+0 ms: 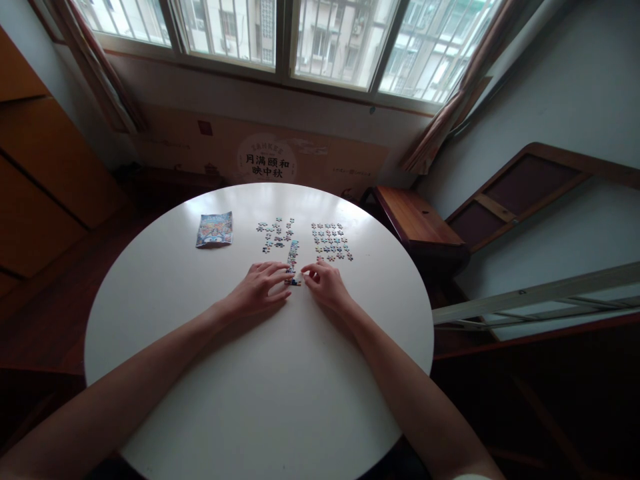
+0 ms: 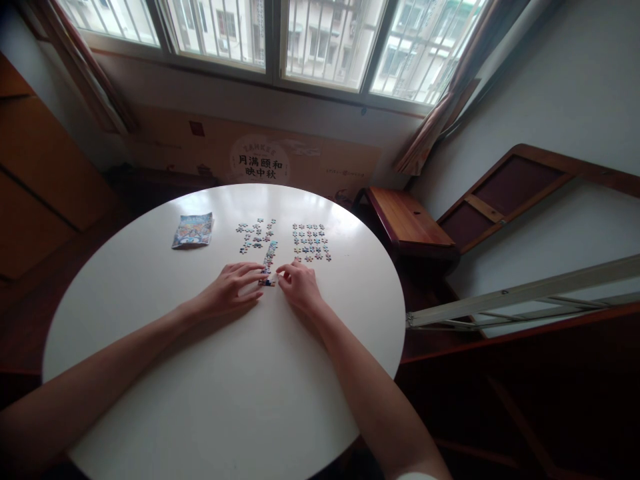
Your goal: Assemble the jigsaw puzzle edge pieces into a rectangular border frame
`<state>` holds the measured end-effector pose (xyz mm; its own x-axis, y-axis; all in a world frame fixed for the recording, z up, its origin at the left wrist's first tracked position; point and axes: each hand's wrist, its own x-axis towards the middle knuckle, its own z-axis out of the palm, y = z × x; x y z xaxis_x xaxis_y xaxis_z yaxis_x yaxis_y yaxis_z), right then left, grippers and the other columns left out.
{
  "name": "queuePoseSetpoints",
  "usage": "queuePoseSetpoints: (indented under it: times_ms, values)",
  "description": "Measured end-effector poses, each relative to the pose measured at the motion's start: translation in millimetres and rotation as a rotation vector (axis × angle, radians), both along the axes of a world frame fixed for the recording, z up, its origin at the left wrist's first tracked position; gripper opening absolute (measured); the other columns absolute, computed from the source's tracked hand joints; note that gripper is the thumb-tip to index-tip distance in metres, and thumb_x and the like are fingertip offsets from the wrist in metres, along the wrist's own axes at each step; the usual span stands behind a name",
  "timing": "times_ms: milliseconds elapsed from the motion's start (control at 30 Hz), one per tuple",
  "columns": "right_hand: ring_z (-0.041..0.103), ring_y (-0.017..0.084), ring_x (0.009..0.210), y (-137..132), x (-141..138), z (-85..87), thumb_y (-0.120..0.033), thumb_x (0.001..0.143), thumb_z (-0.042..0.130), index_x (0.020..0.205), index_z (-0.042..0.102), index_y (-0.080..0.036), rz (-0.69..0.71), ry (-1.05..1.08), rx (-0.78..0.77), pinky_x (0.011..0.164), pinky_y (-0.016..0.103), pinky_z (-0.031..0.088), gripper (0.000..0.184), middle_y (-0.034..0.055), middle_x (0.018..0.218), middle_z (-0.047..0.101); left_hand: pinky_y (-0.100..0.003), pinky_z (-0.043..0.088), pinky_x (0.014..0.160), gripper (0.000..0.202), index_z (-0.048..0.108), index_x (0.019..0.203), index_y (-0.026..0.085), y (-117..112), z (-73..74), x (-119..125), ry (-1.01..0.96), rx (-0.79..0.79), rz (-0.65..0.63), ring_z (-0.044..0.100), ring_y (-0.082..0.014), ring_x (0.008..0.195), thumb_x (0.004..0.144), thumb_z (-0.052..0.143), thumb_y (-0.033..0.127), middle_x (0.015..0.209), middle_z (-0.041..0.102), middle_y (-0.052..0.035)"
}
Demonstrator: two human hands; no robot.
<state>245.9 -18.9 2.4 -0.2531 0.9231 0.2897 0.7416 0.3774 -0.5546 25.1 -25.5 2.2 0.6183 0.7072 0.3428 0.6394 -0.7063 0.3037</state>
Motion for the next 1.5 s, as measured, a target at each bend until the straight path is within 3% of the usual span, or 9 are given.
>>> queuePoseSetpoints:
  times_ms: [233,433,667,967,1233,1500]
  values:
    - [0.059,0.014,0.073,0.4,0.1,-0.5,-0.017,0.083,0.06,0.092,0.072,-0.023,-0.01,-0.002,-0.001,0.09,0.034,0.042,0.016,0.0006,0.079,0.063,-0.043,0.035,0.102,0.028,0.067,0.111,0.03,0.1,0.9,1.2,-0.047,0.011,0.017,0.051,-0.0234,0.121,0.09,0.053,0.04,0.125,0.062,-0.0039]
    - [0.059,0.015,0.074,-1.9,-1.7,1.0,-0.016,0.083,0.058,0.091,0.072,-0.023,-0.031,-0.022,0.008,0.089,0.034,0.042,0.017,0.0005,0.077,0.063,-0.042,0.036,0.101,0.027,0.068,0.112,0.032,1.7,-1.5,1.2,-0.057,-0.011,0.022,0.052,-0.0228,0.12,0.089,0.055,0.04,0.125,0.062,-0.0032]
    - [0.059,0.012,0.069,5.0,-3.4,9.3,-0.015,0.085,0.055,0.097,0.071,-0.02,0.002,-0.006,-0.006,0.077,0.027,0.044,0.02,0.002,0.083,0.064,-0.043,0.036,0.101,0.028,0.067,0.114,0.032,1.8,-1.2,1.6,-0.052,-0.017,0.011,0.052,-0.0236,0.12,0.089,0.054,0.036,0.126,0.062,-0.0033]
    - [0.059,0.014,0.074,52.9,-36.8,37.6,-0.023,0.087,0.06,0.098,0.071,-0.02,0.056,-0.16,-0.002,0.078,0.029,0.042,0.016,0.0037,0.093,0.066,-0.043,0.039,0.1,0.029,0.067,0.115,0.031,2.1,0.1,2.8,-0.072,0.017,-0.039,0.055,-0.0232,0.118,0.093,0.048,0.031,0.124,0.064,-0.0049]
    - [0.061,0.02,0.089,91.2,-61.5,34.1,-0.031,0.084,0.066,0.095,0.072,-0.023,-0.019,-0.336,-0.063,0.084,0.035,0.042,0.015,0.0062,0.096,0.067,-0.044,0.04,0.099,0.028,0.067,0.114,0.031,3.0,-0.8,1.1,-0.097,-0.009,-0.047,0.056,-0.024,0.118,0.09,0.052,0.029,0.125,0.063,-0.0045]
    - [0.063,0.023,0.092,113.0,-67.4,36.1,-0.023,0.075,0.069,0.085,0.072,-0.022,-0.042,-0.382,-0.246,0.083,0.036,0.045,0.01,0.006,0.094,0.071,-0.041,0.042,0.097,0.025,0.07,0.108,0.03,3.3,0.5,2.7,-0.13,-0.042,-0.025,0.06,-0.0224,0.11,0.089,0.055,0.027,0.12,0.066,-0.0032]
